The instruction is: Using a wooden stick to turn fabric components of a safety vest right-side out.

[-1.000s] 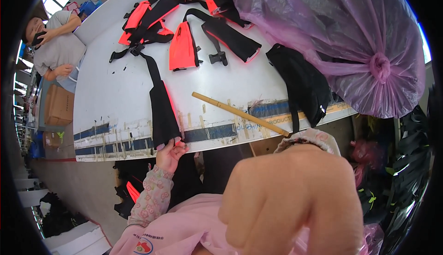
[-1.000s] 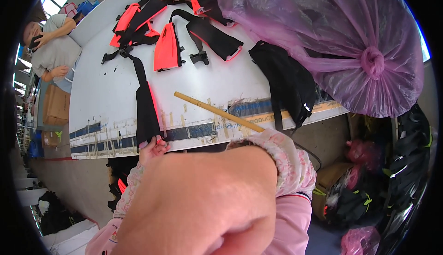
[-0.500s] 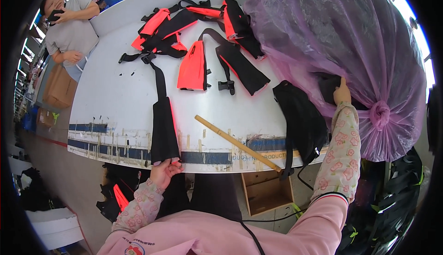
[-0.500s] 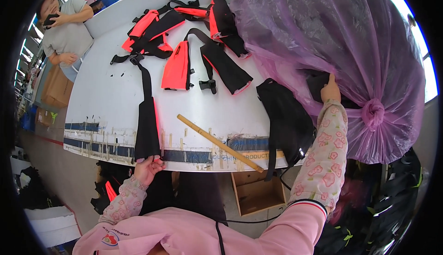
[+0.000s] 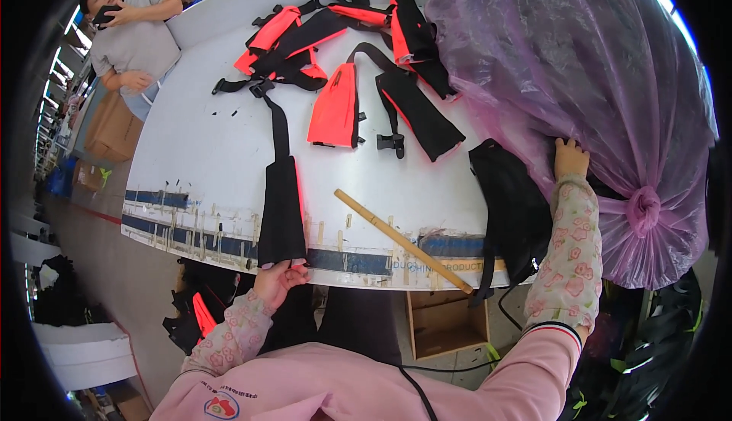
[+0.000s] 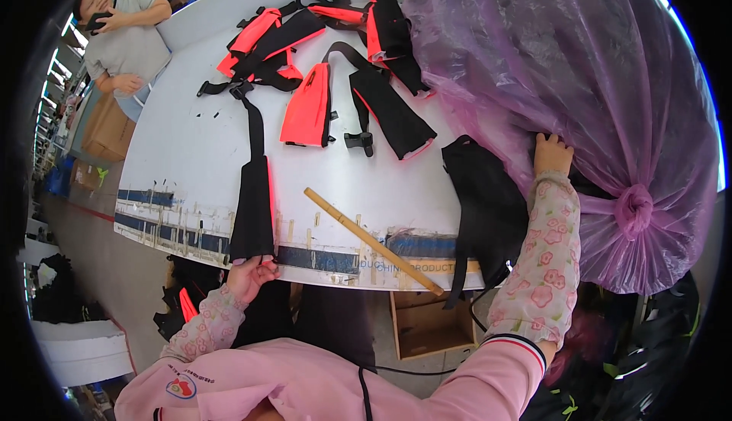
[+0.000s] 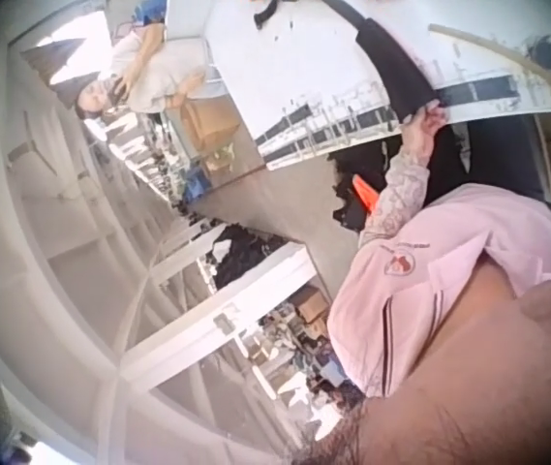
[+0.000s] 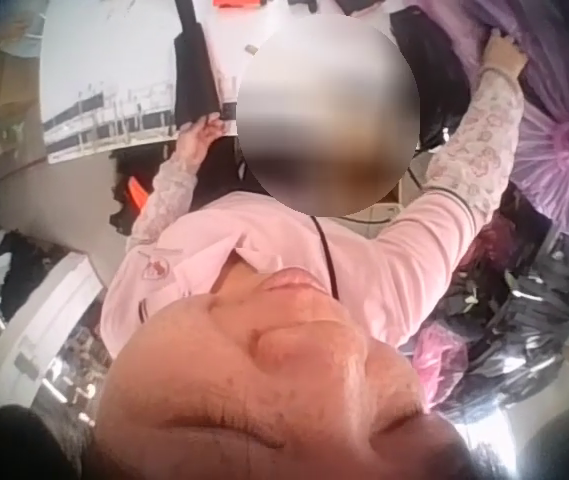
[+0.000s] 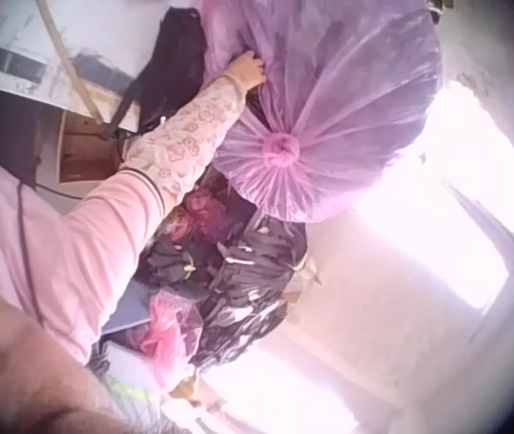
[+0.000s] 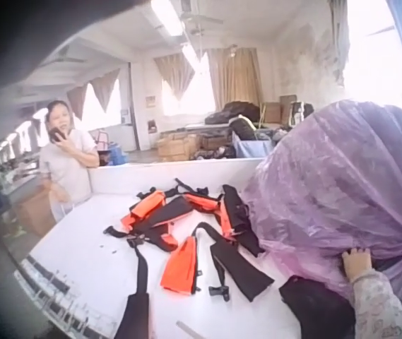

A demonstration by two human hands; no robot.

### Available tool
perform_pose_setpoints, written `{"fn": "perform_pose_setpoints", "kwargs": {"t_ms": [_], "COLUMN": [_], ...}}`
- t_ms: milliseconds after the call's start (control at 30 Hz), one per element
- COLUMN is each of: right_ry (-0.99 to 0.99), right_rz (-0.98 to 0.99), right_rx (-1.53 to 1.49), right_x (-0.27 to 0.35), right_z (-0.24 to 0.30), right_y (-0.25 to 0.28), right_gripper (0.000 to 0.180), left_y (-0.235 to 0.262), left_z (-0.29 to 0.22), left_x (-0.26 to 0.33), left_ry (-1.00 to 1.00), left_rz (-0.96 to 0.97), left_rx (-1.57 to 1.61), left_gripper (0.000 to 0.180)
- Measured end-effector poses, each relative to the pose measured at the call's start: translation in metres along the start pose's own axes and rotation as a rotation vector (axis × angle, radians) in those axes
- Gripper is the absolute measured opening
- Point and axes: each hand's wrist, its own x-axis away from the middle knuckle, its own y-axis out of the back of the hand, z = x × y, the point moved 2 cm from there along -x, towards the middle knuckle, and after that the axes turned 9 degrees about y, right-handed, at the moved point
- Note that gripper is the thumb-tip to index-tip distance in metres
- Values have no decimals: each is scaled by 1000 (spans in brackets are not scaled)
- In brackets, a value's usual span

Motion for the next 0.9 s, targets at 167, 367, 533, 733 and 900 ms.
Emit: {"fn": "perform_pose_setpoints", "kwargs": {"t_ms": [167, 367, 533, 733, 900], "right_ry": [124, 317, 137, 181, 251], "right_rz": [-55, 85, 357, 173, -266], "right_rx": [-221, -296, -104, 99, -104], "right_x": [-6, 6, 22, 12, 19], "right_z": [10, 4, 2, 7, 23], "right_y": [63, 37, -18, 2, 133], "right_gripper": [19, 51, 42, 21, 7], "left_y": [-9, -8, -8, -11, -9], "left_z": [-10, -8, -3, -4, -10], "left_x": [1, 5, 8, 8, 6], "left_ry": [3, -23, -28, -49, -34], "left_rz": [8, 84, 132, 101, 154], "left_rx": [-32, -20, -10, 12, -17], "left_gripper": [28, 29, 26, 25, 28]}}
